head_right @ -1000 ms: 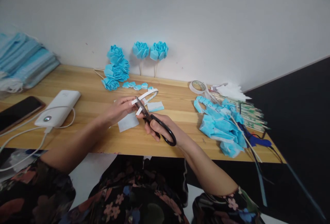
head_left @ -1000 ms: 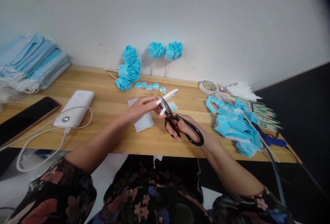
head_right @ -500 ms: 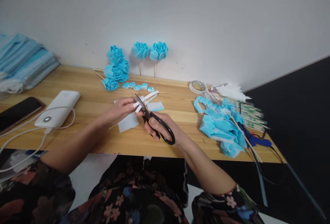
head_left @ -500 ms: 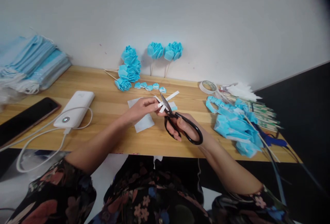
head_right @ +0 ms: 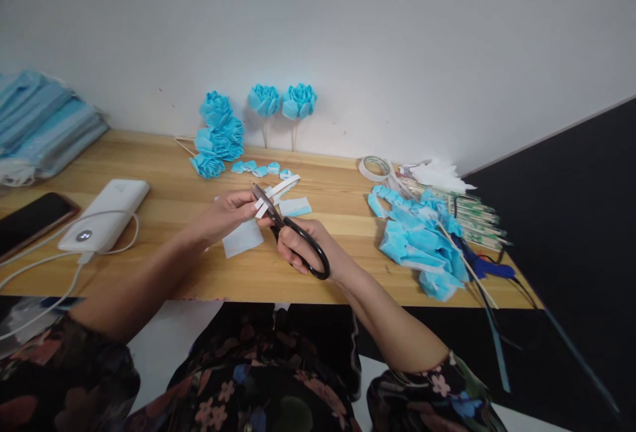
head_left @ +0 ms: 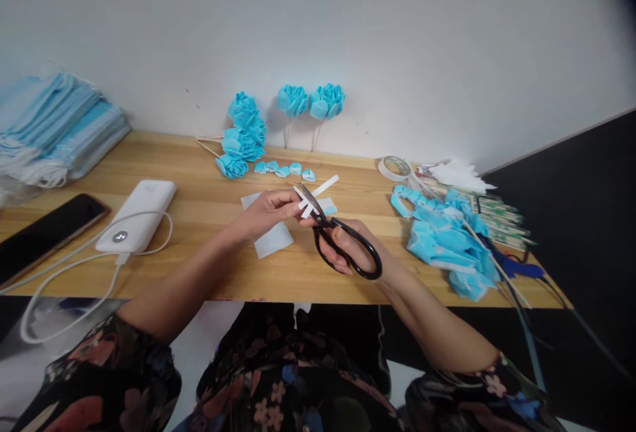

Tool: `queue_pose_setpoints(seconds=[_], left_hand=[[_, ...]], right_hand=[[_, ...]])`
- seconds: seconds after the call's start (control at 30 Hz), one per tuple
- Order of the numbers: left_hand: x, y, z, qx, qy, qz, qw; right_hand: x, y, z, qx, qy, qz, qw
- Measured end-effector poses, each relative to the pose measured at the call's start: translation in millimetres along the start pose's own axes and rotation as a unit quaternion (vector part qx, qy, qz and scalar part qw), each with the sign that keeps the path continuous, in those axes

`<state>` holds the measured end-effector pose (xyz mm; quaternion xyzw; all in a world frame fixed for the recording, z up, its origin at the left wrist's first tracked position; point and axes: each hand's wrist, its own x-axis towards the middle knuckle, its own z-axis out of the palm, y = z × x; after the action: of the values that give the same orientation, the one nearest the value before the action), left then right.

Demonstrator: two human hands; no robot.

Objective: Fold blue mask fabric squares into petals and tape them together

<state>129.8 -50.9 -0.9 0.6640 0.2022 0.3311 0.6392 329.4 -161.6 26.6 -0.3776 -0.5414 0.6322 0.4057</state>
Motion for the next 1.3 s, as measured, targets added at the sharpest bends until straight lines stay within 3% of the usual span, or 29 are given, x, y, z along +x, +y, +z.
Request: queue_pose_setpoints(seconds=[0.17,0.33,0.57,0.87,1.3], left_hand=[[0.0,-3.7,-1.7,0.024,-0.005,0.004,1.000],[-0.6,-14.7,-2.5,0.027,0.048,-0.032,0.998],[4.8,-14.9,-1.3,-0.051,0.103,-0.035,0.993],[4.8,-10.4,1.0,-0.098,0.081,-0.030,0.991],[3.2,-13.1,-0.8,-0.062,0.046,-0.022,0.997]], right_hand=[[-2.6,-3.6,0.0,0.001,0.008,-0.001,1.000],[0.0,-4.3,2.2,-0.020,0.012,0.021,1.000],[-0.3,3.6,8.9,-0.093,-0.129,0.029,0.987],[-13.5,4.5,-16.9,-0.073,-0.038,0.013,0.997],[-6.3,-5.7,-8.9,-0.046,-0.037,0.012,0.998]])
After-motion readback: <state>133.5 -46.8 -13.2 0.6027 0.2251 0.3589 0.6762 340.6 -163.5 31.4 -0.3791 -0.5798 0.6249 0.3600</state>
